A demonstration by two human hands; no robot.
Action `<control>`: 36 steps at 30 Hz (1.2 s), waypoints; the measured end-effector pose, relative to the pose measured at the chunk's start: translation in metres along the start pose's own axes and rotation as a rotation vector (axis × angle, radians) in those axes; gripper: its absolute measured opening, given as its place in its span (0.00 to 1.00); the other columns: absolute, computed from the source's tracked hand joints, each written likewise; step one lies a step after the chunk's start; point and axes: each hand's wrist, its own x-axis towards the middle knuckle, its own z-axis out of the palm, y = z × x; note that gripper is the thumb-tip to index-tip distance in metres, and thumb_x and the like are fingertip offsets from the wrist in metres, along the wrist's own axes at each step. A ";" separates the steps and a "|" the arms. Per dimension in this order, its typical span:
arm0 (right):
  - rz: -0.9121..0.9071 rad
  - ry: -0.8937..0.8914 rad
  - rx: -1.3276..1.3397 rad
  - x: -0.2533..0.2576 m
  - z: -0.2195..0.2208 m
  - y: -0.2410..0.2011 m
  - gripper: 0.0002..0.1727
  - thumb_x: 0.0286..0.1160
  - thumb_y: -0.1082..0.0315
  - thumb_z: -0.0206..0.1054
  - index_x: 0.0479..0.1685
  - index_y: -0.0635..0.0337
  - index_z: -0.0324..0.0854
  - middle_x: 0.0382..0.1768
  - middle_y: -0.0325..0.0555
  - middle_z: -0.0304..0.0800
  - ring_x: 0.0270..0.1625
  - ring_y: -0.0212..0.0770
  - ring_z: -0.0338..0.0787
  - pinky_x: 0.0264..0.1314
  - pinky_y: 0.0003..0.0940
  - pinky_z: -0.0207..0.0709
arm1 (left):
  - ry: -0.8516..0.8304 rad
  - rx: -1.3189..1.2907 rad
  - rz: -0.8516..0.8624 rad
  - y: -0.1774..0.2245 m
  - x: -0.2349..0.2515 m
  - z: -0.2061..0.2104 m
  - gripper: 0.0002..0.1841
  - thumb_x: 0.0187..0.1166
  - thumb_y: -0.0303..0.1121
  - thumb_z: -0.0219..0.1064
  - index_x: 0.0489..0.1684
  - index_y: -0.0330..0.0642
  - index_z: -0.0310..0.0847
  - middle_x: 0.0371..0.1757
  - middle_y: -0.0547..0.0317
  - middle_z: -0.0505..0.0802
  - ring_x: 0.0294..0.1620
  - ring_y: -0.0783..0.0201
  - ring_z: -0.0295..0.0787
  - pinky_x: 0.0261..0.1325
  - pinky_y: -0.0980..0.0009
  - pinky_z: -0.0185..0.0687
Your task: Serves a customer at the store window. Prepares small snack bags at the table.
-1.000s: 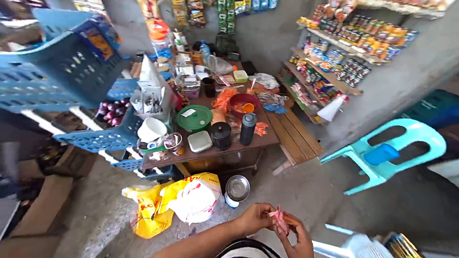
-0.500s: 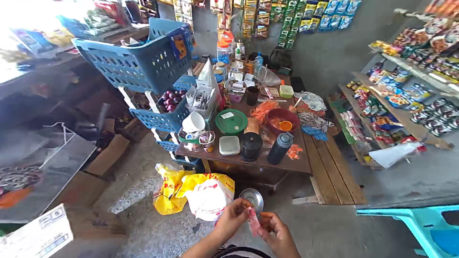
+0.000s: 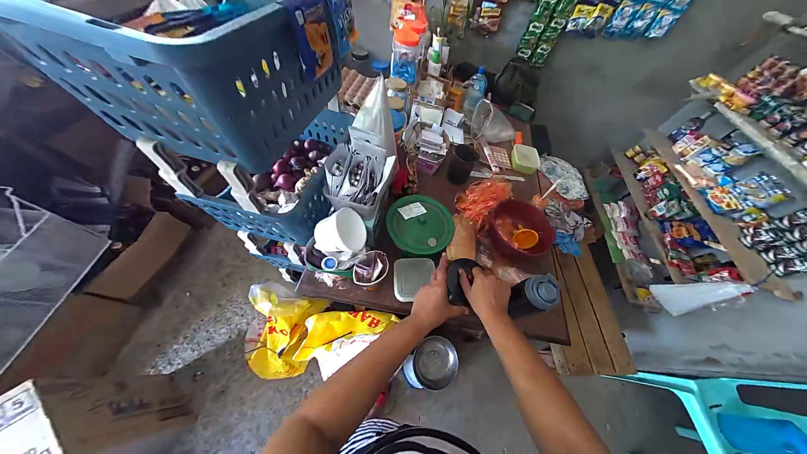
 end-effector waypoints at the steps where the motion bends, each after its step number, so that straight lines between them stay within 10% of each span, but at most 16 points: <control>1: -0.009 0.047 0.009 0.002 0.006 0.001 0.33 0.90 0.41 0.47 0.55 0.61 0.88 0.51 0.58 0.94 0.59 0.59 0.93 0.57 0.60 0.81 | -0.013 0.013 -0.002 0.001 0.009 0.004 0.74 0.55 0.48 0.89 0.97 0.45 0.24 0.90 0.39 0.64 0.66 0.40 0.88 0.66 0.42 0.84; 6: -0.124 0.375 0.171 0.011 0.037 0.012 0.22 0.82 0.56 0.62 0.29 0.67 0.88 0.30 0.60 0.93 0.38 0.63 0.95 0.37 0.62 0.82 | -0.045 0.073 -0.041 -0.001 0.022 0.010 0.74 0.54 0.52 0.88 0.97 0.48 0.22 0.90 0.41 0.66 0.59 0.42 0.91 0.60 0.44 0.86; 14: -0.160 0.514 0.238 0.013 0.043 0.012 0.21 0.74 0.60 0.65 0.16 0.66 0.82 0.18 0.55 0.86 0.25 0.58 0.91 0.25 0.57 0.76 | -0.079 0.074 -0.048 -0.008 0.026 0.006 0.74 0.52 0.55 0.88 0.97 0.45 0.28 0.90 0.45 0.67 0.64 0.43 0.90 0.62 0.45 0.85; 23: -0.195 0.694 0.255 0.018 0.057 0.015 0.22 0.71 0.60 0.64 0.09 0.62 0.75 0.12 0.50 0.79 0.18 0.52 0.86 0.18 0.50 0.69 | -0.082 0.060 -0.038 -0.011 0.026 0.007 0.73 0.52 0.54 0.88 0.97 0.44 0.31 0.90 0.45 0.67 0.62 0.44 0.91 0.62 0.46 0.85; 29: -0.063 0.336 0.016 0.005 0.026 0.004 0.27 0.83 0.50 0.57 0.27 0.63 0.87 0.26 0.56 0.92 0.35 0.58 0.95 0.30 0.57 0.79 | -0.093 -0.034 0.021 -0.019 0.031 0.011 0.66 0.53 0.49 0.89 0.95 0.41 0.43 0.93 0.44 0.59 0.66 0.44 0.88 0.63 0.48 0.85; 36: -0.206 0.594 0.192 0.017 0.052 0.015 0.23 0.73 0.60 0.63 0.11 0.65 0.76 0.13 0.54 0.81 0.20 0.57 0.87 0.19 0.55 0.70 | -0.137 0.012 0.018 -0.021 0.032 0.009 0.65 0.55 0.55 0.87 0.94 0.40 0.46 0.90 0.45 0.66 0.68 0.43 0.87 0.66 0.45 0.83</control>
